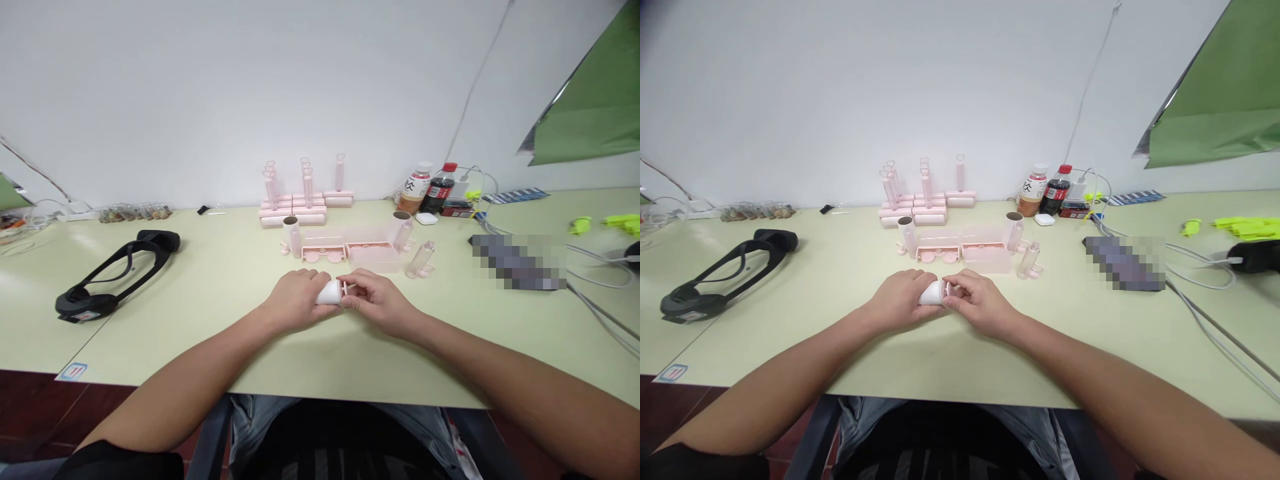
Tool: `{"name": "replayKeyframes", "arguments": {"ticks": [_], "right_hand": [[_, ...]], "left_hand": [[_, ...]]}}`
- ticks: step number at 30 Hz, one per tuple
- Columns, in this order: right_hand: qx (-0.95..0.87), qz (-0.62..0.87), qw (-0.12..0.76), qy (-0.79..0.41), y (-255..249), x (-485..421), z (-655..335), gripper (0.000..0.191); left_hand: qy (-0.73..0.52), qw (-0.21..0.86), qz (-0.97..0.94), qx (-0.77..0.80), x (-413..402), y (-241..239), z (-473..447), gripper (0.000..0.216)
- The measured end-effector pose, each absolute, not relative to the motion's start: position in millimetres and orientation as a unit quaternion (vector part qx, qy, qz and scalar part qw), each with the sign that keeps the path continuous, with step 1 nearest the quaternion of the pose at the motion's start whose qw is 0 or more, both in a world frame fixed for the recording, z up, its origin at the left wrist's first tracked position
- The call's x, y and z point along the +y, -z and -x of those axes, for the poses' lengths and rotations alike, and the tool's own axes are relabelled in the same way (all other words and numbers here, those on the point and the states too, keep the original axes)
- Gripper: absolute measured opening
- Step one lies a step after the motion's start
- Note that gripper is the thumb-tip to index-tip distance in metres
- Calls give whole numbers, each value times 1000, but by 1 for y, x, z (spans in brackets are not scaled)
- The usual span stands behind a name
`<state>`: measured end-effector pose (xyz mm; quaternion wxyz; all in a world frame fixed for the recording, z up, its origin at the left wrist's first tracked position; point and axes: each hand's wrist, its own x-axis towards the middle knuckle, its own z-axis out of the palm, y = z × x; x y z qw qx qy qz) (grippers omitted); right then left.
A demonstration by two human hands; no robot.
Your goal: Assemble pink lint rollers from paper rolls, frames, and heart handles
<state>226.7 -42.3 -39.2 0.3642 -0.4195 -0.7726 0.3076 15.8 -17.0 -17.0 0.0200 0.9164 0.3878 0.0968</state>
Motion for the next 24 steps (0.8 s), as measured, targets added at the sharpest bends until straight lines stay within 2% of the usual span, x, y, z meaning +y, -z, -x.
{"name": "replayKeyframes", "arguments": {"ticks": [12, 24], "right_hand": [[-768, 420, 371, -309, 39, -43, -227, 30], [-796, 400, 391, -231, 42, -42, -228, 30]], "left_hand": [[-109, 26, -907, 406, -21, 18, -18, 51], [-129, 52, -894, 426, -22, 20, -18, 55]]}}
